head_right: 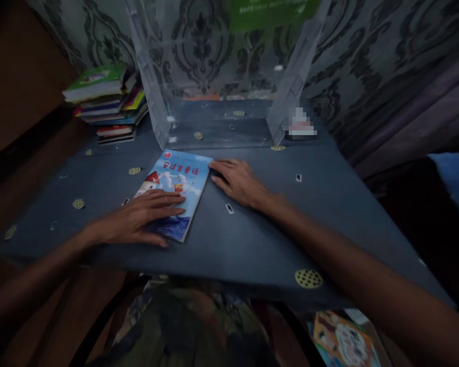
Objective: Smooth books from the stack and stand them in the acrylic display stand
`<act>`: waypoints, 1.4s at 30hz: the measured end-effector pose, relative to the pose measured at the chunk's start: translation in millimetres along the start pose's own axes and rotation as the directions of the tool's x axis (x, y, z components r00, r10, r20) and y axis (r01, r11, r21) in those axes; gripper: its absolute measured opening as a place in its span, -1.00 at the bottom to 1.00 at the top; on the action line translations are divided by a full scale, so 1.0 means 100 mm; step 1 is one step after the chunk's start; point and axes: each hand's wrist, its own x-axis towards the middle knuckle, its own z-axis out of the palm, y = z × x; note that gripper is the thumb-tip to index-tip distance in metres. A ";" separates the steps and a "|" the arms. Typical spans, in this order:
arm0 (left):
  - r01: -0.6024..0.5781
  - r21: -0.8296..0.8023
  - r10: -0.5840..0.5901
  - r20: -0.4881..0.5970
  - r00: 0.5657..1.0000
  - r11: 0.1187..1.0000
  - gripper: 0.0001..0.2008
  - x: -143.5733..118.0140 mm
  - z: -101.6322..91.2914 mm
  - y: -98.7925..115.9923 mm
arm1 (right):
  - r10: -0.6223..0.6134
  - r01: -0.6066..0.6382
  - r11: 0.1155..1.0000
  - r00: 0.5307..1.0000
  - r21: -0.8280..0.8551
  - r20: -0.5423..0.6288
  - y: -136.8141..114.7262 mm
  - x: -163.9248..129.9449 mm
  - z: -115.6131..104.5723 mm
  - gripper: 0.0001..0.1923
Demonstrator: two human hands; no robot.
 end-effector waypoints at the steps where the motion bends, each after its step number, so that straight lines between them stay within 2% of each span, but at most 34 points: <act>1: -0.013 0.002 0.013 0.004 1.000 1.000 -0.36 -0.04 0.01 0.02 | 0.011 -0.011 1.000 1.000 0.005 -0.005 0.00 0.02 0.02 -0.54; 7: 0.030 0.141 -0.019 -0.075 0.997 0.990 -0.54 -0.13 0.13 0.13 | 0.062 -0.062 0.998 0.998 -0.001 -0.005 -0.10 0.02 0.10 -0.54; 13: 0.019 0.238 0.011 -0.122 0.993 0.971 -0.65 -0.15 0.20 0.22 | 0.041 -0.041 0.999 0.999 -0.008 -0.022 -0.43 -0.16 0.13 -0.56; 16: 0.009 0.250 0.022 -0.117 0.993 0.968 -0.64 -0.17 0.18 0.24 | 0.007 -0.007 1.000 1.000 -0.002 -0.019 -0.66 -0.27 0.15 -0.58; 21: 0.056 0.250 -0.036 -0.084 0.996 0.967 -0.65 -0.17 0.13 0.27 | -0.051 0.053 0.995 0.998 0.079 -0.024 -0.94 -0.45 0.14 -0.59; 29: 0.091 0.209 -0.081 -0.059 0.995 0.974 -0.64 -0.17 0.05 0.33 | -0.034 0.050 0.967 0.997 0.251 -0.065 -1.19 -0.69 0.09 -0.61; 33: 0.092 0.207 -0.077 -0.081 0.994 0.974 -0.64 -0.18 0.09 0.33 | -0.031 0.057 0.958 0.995 0.281 -0.098 -1.31 -0.75 0.06 -0.62; 36: 0.069 0.224 -0.043 -0.121 0.992 0.972 -0.66 -0.19 0.17 0.30 | -0.098 0.119 0.960 0.991 0.255 -0.092 -1.36 -0.78 0.06 -0.64; 42: 0.062 0.241 -0.015 -0.192 0.981 0.969 -0.66 -0.23 0.28 0.27 | -0.220 0.222 0.975 0.974 0.031 -0.055 -1.40 -0.83 0.10 -0.68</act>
